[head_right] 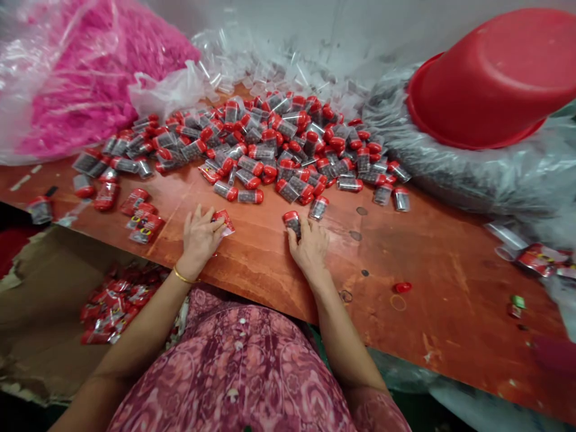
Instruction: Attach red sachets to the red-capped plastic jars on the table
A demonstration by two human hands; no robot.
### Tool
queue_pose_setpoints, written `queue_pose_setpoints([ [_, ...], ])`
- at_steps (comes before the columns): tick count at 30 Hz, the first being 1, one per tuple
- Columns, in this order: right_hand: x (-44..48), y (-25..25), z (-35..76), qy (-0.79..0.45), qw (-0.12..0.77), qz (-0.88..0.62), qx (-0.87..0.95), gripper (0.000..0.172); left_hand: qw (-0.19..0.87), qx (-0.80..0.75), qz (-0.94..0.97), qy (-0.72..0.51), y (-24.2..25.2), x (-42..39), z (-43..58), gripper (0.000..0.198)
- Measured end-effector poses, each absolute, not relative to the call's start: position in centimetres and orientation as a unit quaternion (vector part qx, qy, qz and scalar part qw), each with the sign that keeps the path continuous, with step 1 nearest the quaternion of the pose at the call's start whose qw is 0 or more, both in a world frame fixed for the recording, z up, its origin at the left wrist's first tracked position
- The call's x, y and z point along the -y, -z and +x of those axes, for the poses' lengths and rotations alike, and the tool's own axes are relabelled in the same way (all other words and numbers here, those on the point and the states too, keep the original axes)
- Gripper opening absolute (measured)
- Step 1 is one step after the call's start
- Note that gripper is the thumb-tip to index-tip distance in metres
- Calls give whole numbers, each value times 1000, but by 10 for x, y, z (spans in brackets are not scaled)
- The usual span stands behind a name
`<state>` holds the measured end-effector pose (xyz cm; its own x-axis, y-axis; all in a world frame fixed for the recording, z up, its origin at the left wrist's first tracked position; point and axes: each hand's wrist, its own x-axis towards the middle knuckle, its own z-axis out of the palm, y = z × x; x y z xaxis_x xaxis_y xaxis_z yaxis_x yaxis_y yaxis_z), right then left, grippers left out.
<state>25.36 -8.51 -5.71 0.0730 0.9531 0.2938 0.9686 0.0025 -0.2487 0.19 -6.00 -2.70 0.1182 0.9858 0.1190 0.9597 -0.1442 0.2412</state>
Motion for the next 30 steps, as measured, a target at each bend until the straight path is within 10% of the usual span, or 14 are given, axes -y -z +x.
queue_pose_setpoints([
  [30, 54, 54, 189, -107, 238, -626, 735, 22, 84, -652, 742, -135, 38, 65, 49, 51],
])
